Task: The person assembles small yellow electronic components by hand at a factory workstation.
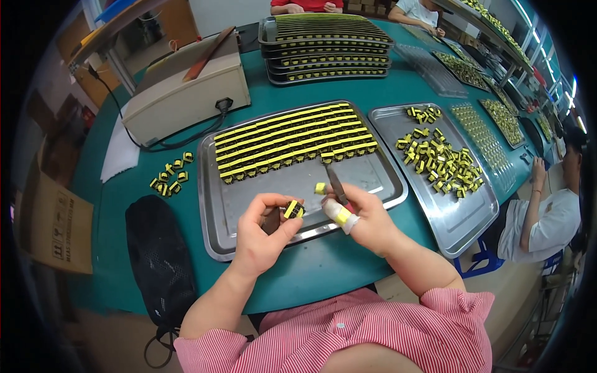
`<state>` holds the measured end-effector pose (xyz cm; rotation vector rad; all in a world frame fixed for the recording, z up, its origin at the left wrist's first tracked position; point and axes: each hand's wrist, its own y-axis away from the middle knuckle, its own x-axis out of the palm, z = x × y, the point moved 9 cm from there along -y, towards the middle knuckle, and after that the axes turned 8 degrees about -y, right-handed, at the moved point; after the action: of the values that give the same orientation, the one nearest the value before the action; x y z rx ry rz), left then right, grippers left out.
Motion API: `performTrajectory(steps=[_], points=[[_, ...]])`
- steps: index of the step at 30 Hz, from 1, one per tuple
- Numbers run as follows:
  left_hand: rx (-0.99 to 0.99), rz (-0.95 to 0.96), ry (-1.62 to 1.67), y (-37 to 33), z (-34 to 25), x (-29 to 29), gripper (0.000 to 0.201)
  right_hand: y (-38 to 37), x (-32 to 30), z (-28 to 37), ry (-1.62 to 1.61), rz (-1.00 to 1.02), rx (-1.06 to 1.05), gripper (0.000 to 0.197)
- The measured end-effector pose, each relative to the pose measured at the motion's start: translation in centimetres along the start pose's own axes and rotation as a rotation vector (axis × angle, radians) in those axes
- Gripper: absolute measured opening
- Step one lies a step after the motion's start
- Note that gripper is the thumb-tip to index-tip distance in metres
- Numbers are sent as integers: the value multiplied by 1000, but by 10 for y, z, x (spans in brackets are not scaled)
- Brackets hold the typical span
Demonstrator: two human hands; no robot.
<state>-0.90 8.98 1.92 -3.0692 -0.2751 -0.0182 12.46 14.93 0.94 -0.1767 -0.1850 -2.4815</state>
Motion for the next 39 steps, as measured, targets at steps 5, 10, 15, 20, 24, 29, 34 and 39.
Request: performTrajectory(steps=[5,10,15,20,24,29,34,39], points=[[124,-112,-136,1,-11,-9,29,15,1,48,821,-179,-548,32],[152,-214,-197,1,-10,-20,29,20,6,55,945,-214,-678,32],[141,-206,-223,3,-9,-20,29,22,9,57,1005,-223,-706,33],[129,-199,-262,3,-10,-19,30,22,11,56,1008,-201,-712,35],[127,-206,-288,3,-11,-19,30,23,11,55,1011,-193,-708,36],[154,-226,-338,4,-15,-18,30,22,12,54,1021,-186,-699,36],[221,-232,-422,5,-22,-17,30,22,11,54,1021,-183,-679,36],[266,-219,-477,6,-24,-16,30,23,10,57,1026,-176,-703,32]])
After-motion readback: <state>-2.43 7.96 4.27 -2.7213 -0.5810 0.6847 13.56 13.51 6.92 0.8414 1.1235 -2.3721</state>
